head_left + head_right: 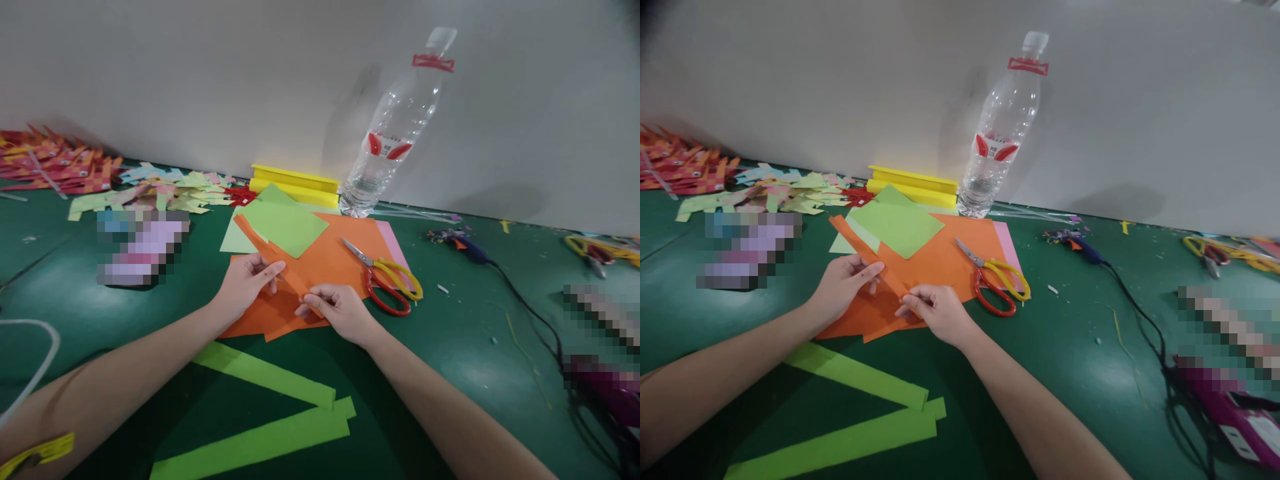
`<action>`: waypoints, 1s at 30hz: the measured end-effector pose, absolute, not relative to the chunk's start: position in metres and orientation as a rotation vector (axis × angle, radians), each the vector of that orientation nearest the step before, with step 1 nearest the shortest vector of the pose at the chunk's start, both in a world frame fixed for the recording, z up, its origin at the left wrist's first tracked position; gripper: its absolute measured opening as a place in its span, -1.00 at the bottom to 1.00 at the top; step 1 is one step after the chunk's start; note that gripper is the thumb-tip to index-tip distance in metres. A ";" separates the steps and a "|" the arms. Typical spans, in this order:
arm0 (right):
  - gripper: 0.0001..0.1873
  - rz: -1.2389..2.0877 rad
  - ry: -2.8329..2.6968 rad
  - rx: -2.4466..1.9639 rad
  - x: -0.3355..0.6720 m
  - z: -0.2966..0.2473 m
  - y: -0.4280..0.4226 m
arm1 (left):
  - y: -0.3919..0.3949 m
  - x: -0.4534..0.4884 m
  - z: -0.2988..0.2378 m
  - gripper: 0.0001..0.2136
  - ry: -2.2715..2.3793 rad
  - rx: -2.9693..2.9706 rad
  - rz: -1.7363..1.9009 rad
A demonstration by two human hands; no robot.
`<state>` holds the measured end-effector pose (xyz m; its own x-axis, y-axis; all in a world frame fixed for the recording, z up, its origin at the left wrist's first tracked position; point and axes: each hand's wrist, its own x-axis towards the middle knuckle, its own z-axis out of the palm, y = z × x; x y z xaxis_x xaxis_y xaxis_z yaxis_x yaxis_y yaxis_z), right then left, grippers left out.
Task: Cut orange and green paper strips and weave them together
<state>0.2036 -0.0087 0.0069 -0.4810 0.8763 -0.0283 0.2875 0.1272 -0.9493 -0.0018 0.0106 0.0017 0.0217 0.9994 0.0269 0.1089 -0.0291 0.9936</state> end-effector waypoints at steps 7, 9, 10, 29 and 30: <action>-0.69 1.355 -1.877 -1.093 0.204 0.006 -0.008 | 0.011 -0.002 0.000 -0.70 1.265 1.344 1.154; -0.70 1.360 -1.874 -1.085 0.205 0.006 -0.008 | 0.011 -0.003 -0.001 -0.69 1.264 1.345 1.162; -0.69 1.355 -1.877 -1.087 0.205 0.006 -0.008 | 0.011 -0.003 -0.001 -0.70 1.258 1.349 1.162; -0.71 1.328 -1.915 -1.066 0.206 0.006 -0.006 | 0.013 -0.001 0.001 -0.71 1.136 1.289 1.143; -0.71 1.333 -1.917 -1.063 0.206 0.006 -0.006 | 0.013 -0.002 0.000 -0.71 1.134 1.287 1.159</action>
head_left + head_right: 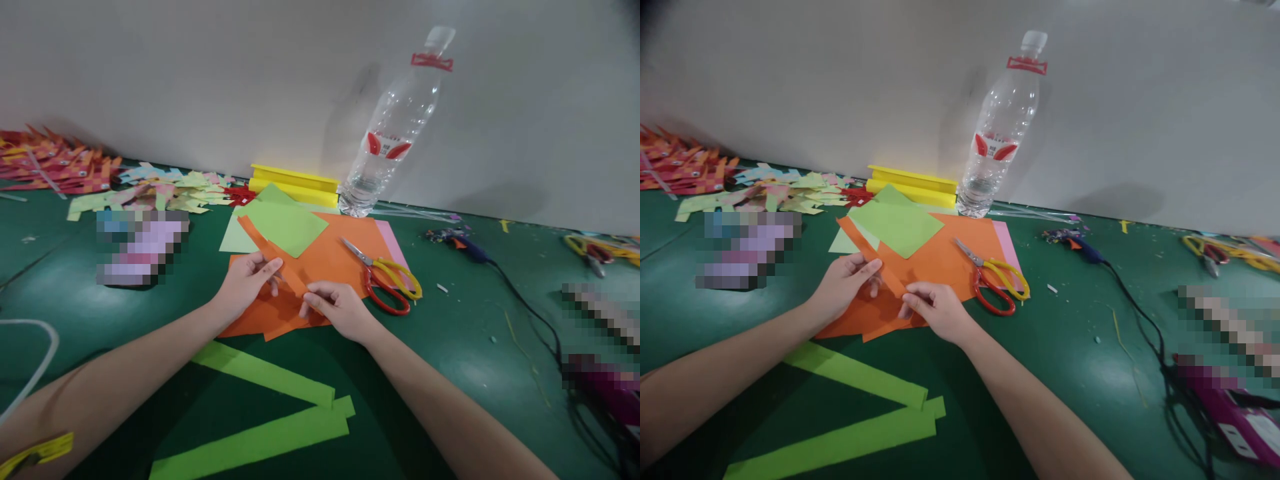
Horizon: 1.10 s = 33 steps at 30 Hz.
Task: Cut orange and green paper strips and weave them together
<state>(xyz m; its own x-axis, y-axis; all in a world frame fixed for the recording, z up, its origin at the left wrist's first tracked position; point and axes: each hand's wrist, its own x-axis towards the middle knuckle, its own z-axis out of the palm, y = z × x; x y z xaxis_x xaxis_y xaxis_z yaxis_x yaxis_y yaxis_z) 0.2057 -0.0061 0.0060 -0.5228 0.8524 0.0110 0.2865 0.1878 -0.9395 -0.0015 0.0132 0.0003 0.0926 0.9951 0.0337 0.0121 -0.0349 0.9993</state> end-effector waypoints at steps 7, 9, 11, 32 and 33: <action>-0.75 1.379 -1.919 -1.074 0.205 0.006 -0.007 | 0.021 -0.004 -0.005 -0.73 1.037 1.112 1.346; -0.75 1.379 -1.925 -1.070 0.205 0.007 -0.007 | 0.022 -0.004 -0.005 -0.75 1.033 1.072 1.381; -0.76 1.382 -1.928 -1.068 0.205 0.007 -0.007 | 0.022 -0.003 -0.003 -0.77 1.037 1.039 1.402; -0.71 1.379 -1.937 -1.093 0.206 0.006 -0.006 | 0.020 -0.004 0.000 -0.75 1.182 1.098 1.450; -0.71 1.376 -1.939 -1.092 0.206 0.007 -0.006 | 0.020 -0.004 0.000 -0.74 1.175 1.092 1.452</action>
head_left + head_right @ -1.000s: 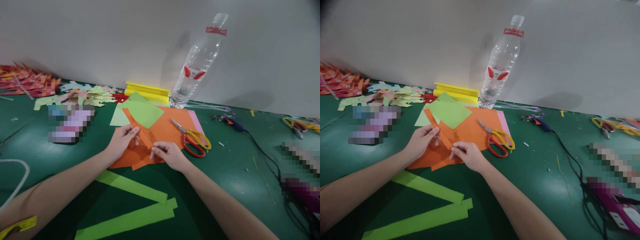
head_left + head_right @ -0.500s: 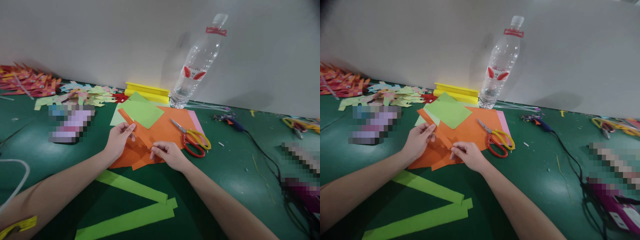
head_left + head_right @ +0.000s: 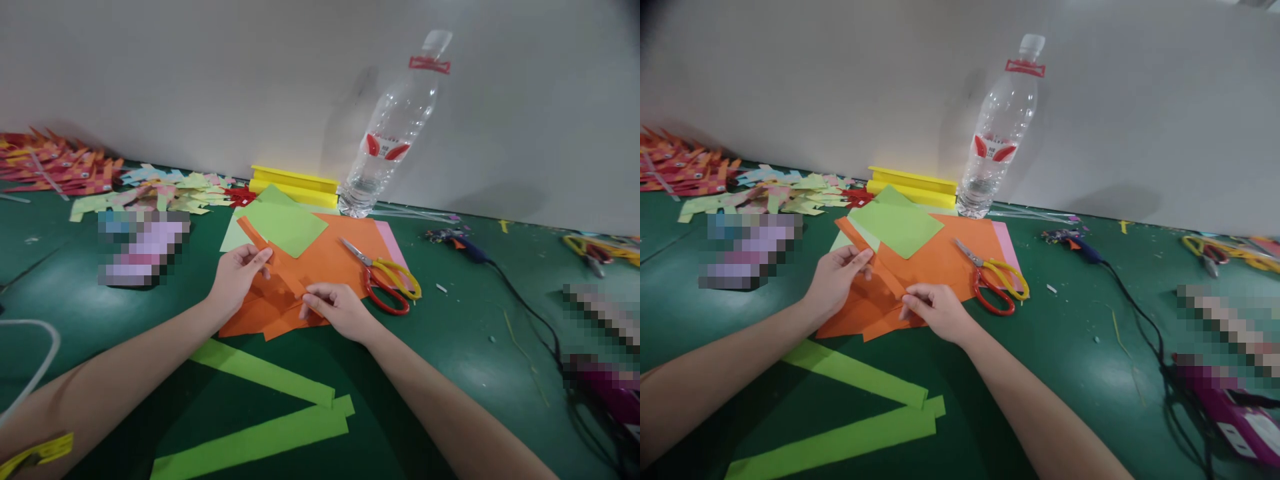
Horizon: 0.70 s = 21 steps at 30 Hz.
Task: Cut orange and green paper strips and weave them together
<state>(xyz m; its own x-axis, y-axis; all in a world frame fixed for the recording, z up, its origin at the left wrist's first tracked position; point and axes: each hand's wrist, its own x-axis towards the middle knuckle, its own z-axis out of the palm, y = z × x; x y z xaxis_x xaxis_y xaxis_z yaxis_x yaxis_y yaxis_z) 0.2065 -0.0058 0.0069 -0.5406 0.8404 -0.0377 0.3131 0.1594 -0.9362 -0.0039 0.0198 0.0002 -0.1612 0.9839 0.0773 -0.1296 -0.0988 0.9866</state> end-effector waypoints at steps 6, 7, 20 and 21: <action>-0.69 1.398 -1.955 -1.096 0.207 0.008 -0.006 | 0.025 -0.007 0.000 -0.77 1.125 0.993 1.517; -0.69 1.399 -1.956 -1.093 0.207 0.008 -0.006 | 0.027 -0.008 -0.001 -0.77 1.113 0.962 1.535; -0.70 1.404 -1.957 -1.092 0.207 0.008 -0.005 | 0.033 -0.014 -0.004 -0.76 1.089 0.939 1.527; -0.70 1.401 -1.962 -1.095 0.207 0.008 -0.005 | 0.033 -0.014 -0.004 -0.77 1.100 0.943 1.530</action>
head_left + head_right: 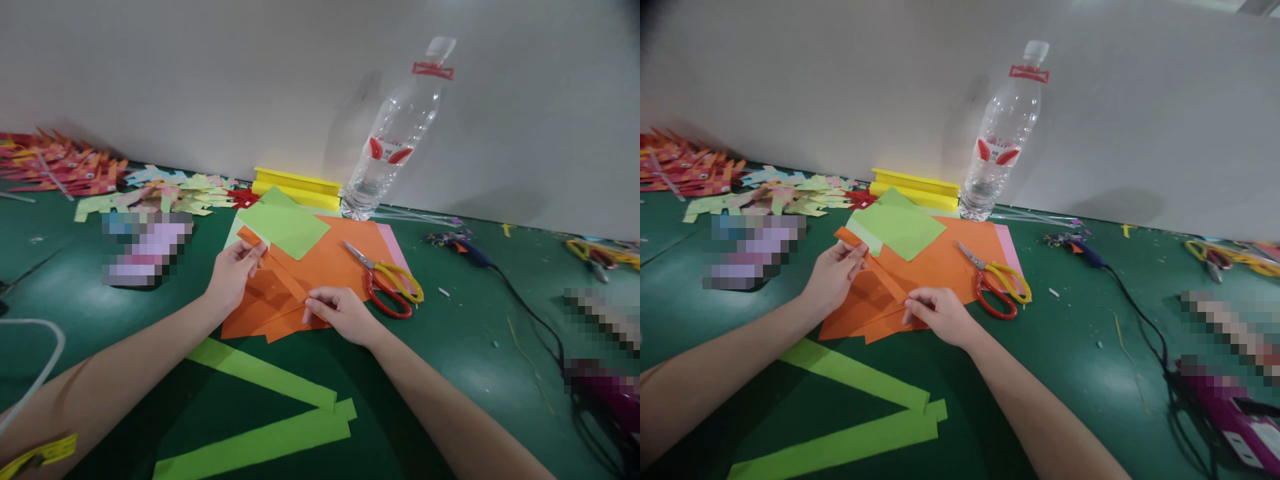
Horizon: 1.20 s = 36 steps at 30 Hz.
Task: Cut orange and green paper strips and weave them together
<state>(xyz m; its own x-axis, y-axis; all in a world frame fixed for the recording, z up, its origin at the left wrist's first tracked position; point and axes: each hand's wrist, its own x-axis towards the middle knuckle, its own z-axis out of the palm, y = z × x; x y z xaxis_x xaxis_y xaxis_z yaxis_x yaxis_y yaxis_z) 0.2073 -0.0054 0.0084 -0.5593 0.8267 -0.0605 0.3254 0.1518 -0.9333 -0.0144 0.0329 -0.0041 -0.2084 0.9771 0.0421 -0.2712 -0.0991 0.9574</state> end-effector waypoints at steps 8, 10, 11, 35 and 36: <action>-0.69 1.385 -1.971 -1.110 0.207 0.010 -0.005 | 0.035 -0.017 -0.004 -0.78 1.107 0.933 1.534; -0.68 1.381 -1.981 -1.117 0.208 0.010 -0.005 | 0.037 -0.018 -0.004 -0.79 1.093 0.892 1.573; -0.68 1.381 -1.989 -1.120 0.208 0.010 -0.006 | 0.038 -0.019 -0.004 -0.78 1.089 0.867 1.601; -0.69 1.406 -1.942 -1.141 0.209 0.011 -0.004 | 0.041 -0.026 -0.007 -0.85 1.084 0.837 1.673; -0.69 1.406 -1.931 -1.152 0.210 0.011 -0.004 | 0.041 -0.026 -0.006 -0.86 1.088 0.825 1.682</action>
